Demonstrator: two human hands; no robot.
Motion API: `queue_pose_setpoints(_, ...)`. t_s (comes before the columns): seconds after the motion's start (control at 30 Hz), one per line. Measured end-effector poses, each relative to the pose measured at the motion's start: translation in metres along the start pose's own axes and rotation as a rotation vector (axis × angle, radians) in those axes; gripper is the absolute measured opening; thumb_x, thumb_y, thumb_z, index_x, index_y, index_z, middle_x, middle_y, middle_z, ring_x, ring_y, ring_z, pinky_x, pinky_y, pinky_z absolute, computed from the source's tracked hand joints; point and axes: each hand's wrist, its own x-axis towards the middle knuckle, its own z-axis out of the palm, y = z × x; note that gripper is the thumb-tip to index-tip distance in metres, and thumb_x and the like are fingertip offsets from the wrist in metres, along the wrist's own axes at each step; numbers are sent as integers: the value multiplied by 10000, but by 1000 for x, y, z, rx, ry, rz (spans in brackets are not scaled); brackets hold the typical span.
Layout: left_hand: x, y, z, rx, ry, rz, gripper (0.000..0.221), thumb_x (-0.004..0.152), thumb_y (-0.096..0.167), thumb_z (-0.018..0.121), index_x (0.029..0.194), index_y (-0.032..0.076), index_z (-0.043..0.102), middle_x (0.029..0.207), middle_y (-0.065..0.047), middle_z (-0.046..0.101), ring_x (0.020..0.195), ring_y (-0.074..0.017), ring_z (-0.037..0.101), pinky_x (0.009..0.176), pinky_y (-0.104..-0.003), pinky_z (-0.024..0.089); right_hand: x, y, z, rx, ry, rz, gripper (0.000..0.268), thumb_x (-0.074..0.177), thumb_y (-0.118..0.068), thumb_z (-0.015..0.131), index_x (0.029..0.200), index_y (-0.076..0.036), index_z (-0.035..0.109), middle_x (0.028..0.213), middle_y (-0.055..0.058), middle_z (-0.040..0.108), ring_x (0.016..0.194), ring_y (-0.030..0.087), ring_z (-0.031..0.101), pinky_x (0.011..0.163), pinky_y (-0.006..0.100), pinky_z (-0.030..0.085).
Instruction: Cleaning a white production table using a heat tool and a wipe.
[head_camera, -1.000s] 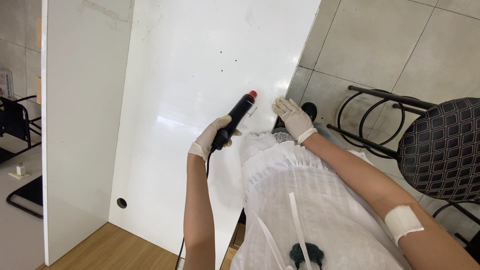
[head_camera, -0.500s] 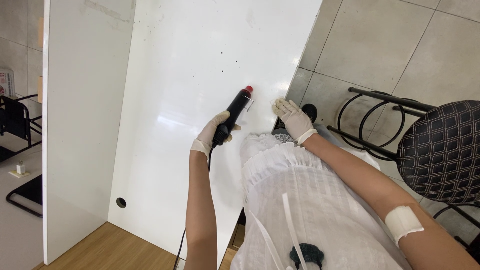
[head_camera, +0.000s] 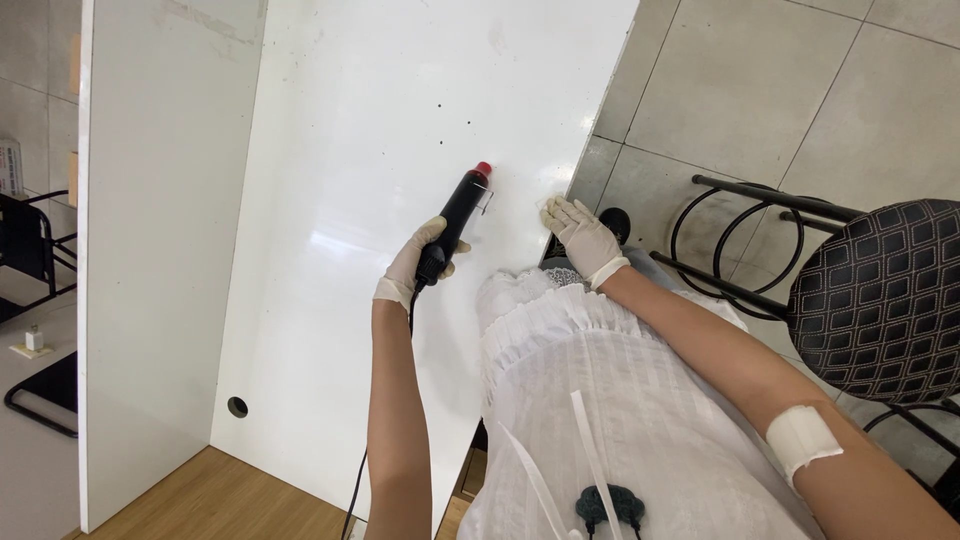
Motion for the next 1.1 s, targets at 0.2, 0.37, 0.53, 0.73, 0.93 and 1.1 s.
queue_pose_setpoints(0.2,-12,2,10,85,-128,-35,531,893,472,620,1218,53,650,859,-120,774,480,-134,568,460,-264,445,-4,-6,-10,-207,-70,-151,557,970,-154,419,1525,-112,418,1607,69,404,1504,188,344,1246,345,242)
queue_pose_setpoints(0.37,-25,3,1,92,-101,-51,535,891,455,629,1249,59,654,863,-123,778,495,-133,568,477,-265,449,-10,-16,47,-297,-122,-497,630,918,-157,438,1541,-132,344,1609,77,344,1488,204,307,1230,352,208)
queue_pose_setpoints(0.53,-55,1,-11,-25,48,-37,518,904,442,599,1265,76,654,845,-126,769,481,-131,550,485,-256,438,1,6,32,39,-195,-641,589,958,-114,504,1522,-48,347,1596,139,364,1482,246,336,1243,401,229)
queue_pose_setpoints(0.73,-73,-35,-32,-231,99,-37,460,922,398,574,1235,64,620,858,-135,751,468,-140,544,474,-263,433,86,81,-31,-260,53,-397,684,888,2,537,1541,-91,357,1556,112,485,1396,274,506,1164,365,424)
queue_pose_setpoints(0.93,-85,-52,-30,-345,166,-13,454,929,394,568,1212,42,618,860,-140,753,473,-142,549,460,-259,424,48,-8,14,-471,-297,-165,619,1015,-2,438,1620,-8,308,1472,222,540,1082,276,607,867,359,508)
queue_pose_setpoints(1.1,-87,-63,-29,-376,148,5,466,916,393,567,1223,44,598,862,-138,748,468,-136,553,447,-257,418,-23,-70,54,284,-22,-818,688,852,-25,583,1491,-11,327,1501,172,511,1393,274,502,1185,414,393)
